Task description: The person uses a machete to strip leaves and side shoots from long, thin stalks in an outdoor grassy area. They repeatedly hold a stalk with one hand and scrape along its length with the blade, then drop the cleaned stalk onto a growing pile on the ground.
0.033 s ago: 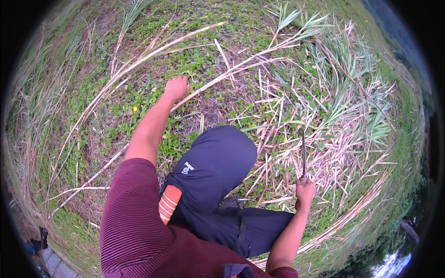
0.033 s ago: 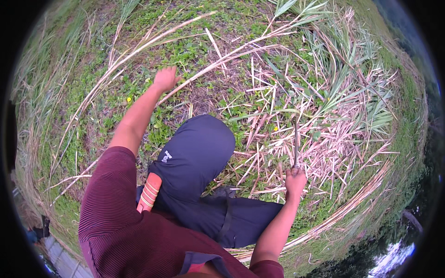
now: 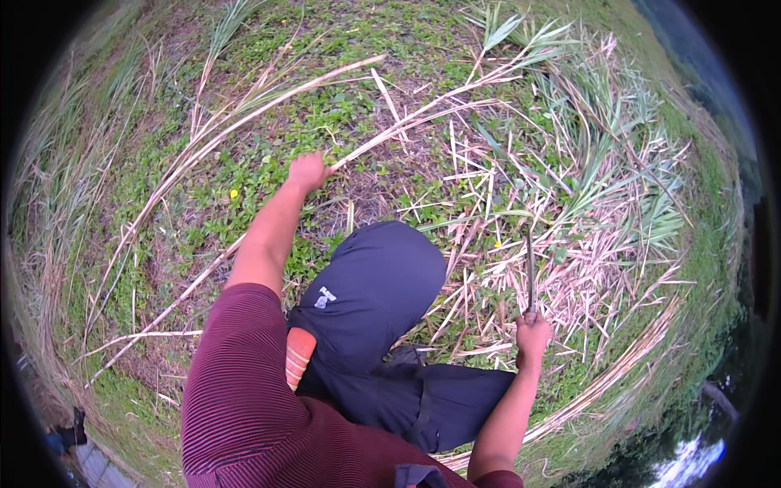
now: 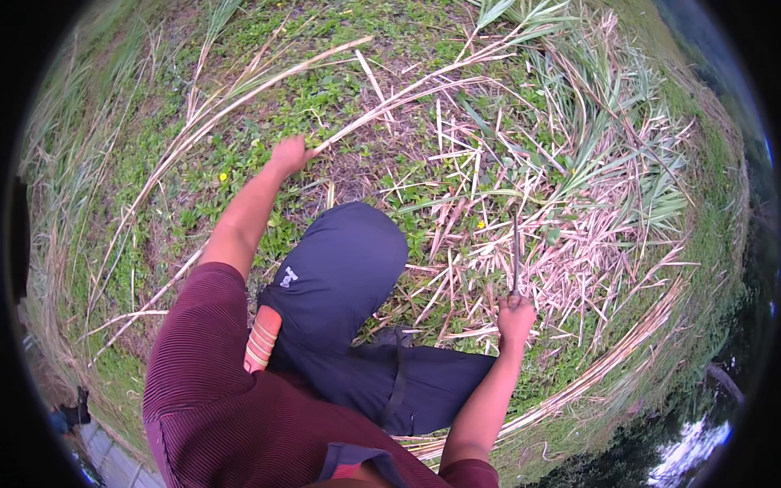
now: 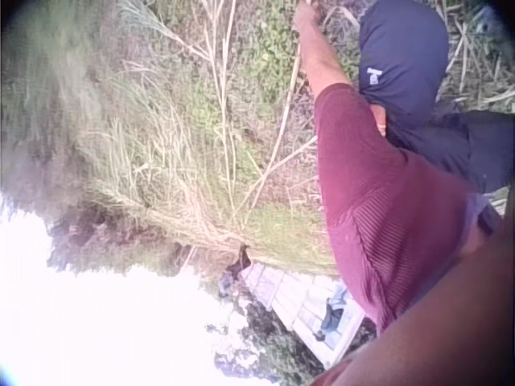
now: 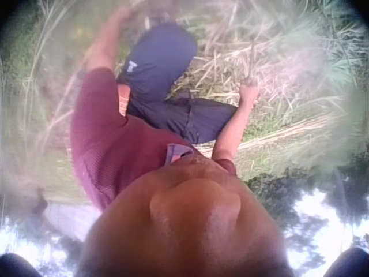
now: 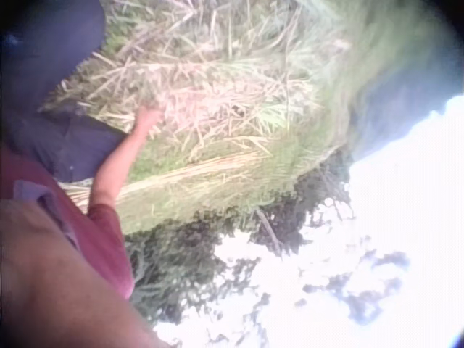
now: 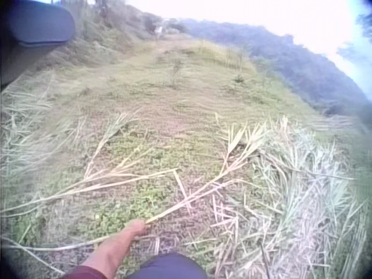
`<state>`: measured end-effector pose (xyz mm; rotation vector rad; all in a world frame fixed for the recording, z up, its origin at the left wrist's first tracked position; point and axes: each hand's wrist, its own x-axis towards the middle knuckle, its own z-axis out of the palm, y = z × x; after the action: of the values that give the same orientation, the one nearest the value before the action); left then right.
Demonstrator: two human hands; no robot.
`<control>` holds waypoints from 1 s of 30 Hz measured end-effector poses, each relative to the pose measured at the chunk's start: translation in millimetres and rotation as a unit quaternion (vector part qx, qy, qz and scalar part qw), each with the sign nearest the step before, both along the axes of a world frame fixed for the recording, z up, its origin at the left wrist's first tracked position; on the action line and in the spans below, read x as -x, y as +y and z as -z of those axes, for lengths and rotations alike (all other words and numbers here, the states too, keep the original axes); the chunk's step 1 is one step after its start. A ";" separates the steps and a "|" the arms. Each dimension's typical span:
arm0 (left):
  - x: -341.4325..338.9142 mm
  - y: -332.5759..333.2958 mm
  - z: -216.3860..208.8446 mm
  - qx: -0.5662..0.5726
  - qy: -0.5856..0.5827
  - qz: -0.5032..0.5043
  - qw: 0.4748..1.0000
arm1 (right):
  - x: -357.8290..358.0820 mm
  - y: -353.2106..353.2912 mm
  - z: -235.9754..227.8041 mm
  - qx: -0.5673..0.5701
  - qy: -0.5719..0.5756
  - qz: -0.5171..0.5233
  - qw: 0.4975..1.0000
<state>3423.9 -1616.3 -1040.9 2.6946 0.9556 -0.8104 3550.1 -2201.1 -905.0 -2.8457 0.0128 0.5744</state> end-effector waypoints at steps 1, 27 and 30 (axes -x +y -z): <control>50.1 -15.5 63.0 0.089 -0.091 -0.088 0.988 | 1.7 1.3 1.7 -0.020 0.017 0.008 1.000; -101.8 -200.9 -390.9 0.193 -0.426 0.056 0.882 | -69.2 29.8 40.8 -0.291 -0.229 0.267 0.890; -147.9 -202.9 -352.3 0.363 -0.250 -0.033 0.897 | -63.4 42.7 5.3 -0.308 -0.175 0.297 0.887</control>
<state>3571.8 -1819.2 -688.5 2.0307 0.4776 -0.3187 3613.5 -2158.4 -910.2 -2.1112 0.5193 -0.0732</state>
